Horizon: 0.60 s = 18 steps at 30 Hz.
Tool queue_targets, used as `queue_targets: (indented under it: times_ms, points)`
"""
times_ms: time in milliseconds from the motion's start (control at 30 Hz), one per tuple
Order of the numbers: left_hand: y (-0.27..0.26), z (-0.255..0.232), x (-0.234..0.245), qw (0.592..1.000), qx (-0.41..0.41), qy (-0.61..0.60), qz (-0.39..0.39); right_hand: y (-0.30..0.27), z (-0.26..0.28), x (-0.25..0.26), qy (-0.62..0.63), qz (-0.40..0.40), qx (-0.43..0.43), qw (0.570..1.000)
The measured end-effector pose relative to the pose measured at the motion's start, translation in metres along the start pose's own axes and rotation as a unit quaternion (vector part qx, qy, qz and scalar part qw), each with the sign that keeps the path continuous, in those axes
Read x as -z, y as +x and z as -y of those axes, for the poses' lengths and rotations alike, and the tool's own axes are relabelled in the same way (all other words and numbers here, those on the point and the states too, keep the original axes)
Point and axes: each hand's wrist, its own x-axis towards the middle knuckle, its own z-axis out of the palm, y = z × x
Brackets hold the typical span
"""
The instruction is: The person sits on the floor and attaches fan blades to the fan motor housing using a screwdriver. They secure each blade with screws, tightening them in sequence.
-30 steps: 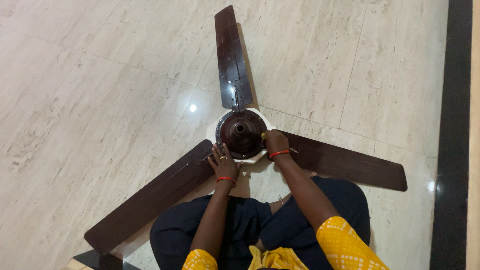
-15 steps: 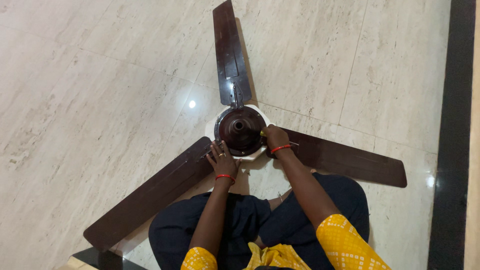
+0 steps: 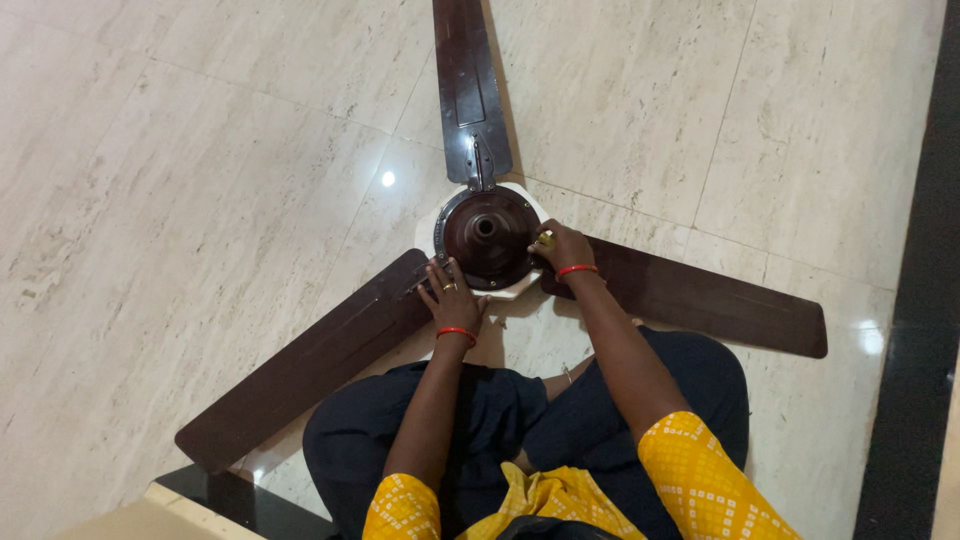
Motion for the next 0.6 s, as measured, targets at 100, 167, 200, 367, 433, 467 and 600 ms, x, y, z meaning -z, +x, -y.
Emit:
queue_targets:
  times_ms: [100, 167, 200, 367, 433, 467, 600]
  points:
    - [-0.002, 0.001, 0.0, 1.0, -0.002, -0.006, -0.004, 0.006, -0.007, 0.008, 0.092, -0.061, -0.035, 0.993]
    - [-0.002, 0.001, 0.001, 1.0, 0.0, -0.012, 0.001, 0.009, -0.009, 0.015, 0.144, -0.126, -0.024, 0.981]
    - [-0.002, 0.001, 0.001, 1.0, 0.0, -0.015, 0.002, 0.009, -0.009, 0.022, 0.163, -0.157, -0.004, 0.974]
    - [-0.003, 0.003, -0.004, 0.999, -0.012, -0.012, -0.032, -0.009, 0.01, 0.052, 0.174, -0.224, 0.05, 0.958]
    - [-0.003, 0.005, -0.006, 0.999, -0.014, -0.008, -0.034, -0.028, 0.022, 0.056, 0.31, -0.18, -0.034, 0.933]
    - [-0.002, 0.006, -0.007, 0.999, -0.012, -0.006, -0.03, -0.037, 0.028, 0.057, 0.315, -0.194, -0.025, 0.929]
    - [-0.001, 0.009, -0.008, 0.999, -0.02, 0.003, -0.042, -0.065, 0.044, 0.057, 0.276, -0.237, 0.011, 0.931]
